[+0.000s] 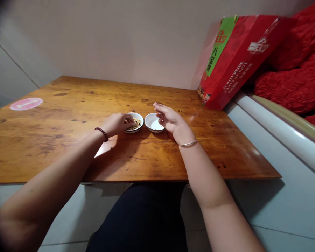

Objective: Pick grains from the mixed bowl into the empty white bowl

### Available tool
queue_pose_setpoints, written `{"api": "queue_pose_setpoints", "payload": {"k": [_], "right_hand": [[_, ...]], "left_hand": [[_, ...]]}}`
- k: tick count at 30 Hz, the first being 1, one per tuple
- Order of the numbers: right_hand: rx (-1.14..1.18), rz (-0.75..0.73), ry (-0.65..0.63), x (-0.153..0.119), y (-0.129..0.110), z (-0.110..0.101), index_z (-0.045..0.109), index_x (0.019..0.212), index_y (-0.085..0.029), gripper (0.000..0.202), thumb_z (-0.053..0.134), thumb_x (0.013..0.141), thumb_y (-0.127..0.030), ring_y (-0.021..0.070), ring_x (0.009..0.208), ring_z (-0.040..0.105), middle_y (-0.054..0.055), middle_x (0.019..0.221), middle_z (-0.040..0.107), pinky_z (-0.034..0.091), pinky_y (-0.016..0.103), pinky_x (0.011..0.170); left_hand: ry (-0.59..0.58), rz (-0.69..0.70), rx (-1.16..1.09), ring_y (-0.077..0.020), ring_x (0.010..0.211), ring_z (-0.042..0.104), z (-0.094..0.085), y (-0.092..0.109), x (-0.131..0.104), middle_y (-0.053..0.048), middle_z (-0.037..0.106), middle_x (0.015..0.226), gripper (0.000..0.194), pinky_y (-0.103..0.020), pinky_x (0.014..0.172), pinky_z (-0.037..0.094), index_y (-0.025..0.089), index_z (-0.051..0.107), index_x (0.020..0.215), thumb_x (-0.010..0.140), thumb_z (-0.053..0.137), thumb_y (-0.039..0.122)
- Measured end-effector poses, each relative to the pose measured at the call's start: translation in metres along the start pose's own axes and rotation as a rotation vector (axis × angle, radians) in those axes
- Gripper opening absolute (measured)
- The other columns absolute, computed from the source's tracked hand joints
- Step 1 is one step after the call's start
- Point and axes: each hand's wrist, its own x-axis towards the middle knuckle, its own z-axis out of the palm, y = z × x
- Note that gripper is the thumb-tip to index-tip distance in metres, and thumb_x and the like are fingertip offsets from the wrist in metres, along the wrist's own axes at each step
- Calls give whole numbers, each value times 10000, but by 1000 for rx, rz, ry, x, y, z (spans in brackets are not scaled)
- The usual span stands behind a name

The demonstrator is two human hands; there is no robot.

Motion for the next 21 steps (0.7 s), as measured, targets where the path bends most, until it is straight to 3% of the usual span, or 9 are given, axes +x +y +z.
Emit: {"api": "queue_pose_setpoints", "payload": {"k": [5,10,14,18,21], "right_hand": [[-55,-12,-26,0,2,1,660,967,-239,93,624,915,-308,103,856,718,0,1081,769,482,211,640],[-179,-89,-152,-4,6,8,550,972,-216,99,516,991,-307,102,867,736,53,1214,747,406,177,547],[-245,-128,-193,-5,10,15,574,1034,-200,127,483,1008,-284,89,797,732,86,1220,740,393,163,524],[-327,-210,-107,-1,14,18,639,1023,-175,175,506,991,-285,79,727,710,87,1118,765,415,163,542],[-373,-339,-69,1,16,18,669,964,-170,234,613,930,-395,86,672,683,67,988,775,427,177,544]], "left_hand": [[110,-7,-130,-257,862,689,-1,0,0,-70,772,939,215,-309,717,475,231,755,885,824,648,408],[232,-47,-500,-232,852,698,-6,7,0,-76,762,884,211,-303,738,496,189,713,824,779,713,396],[172,-160,-876,-174,751,664,-10,15,-3,-73,754,854,247,-255,638,454,171,662,805,707,791,358],[109,-187,-999,-104,618,542,-15,19,-6,-45,733,840,287,-223,506,318,177,691,840,682,819,379],[73,-156,-1063,-79,574,487,-17,19,-6,-27,721,856,330,-222,495,306,195,717,896,675,839,408]]}}
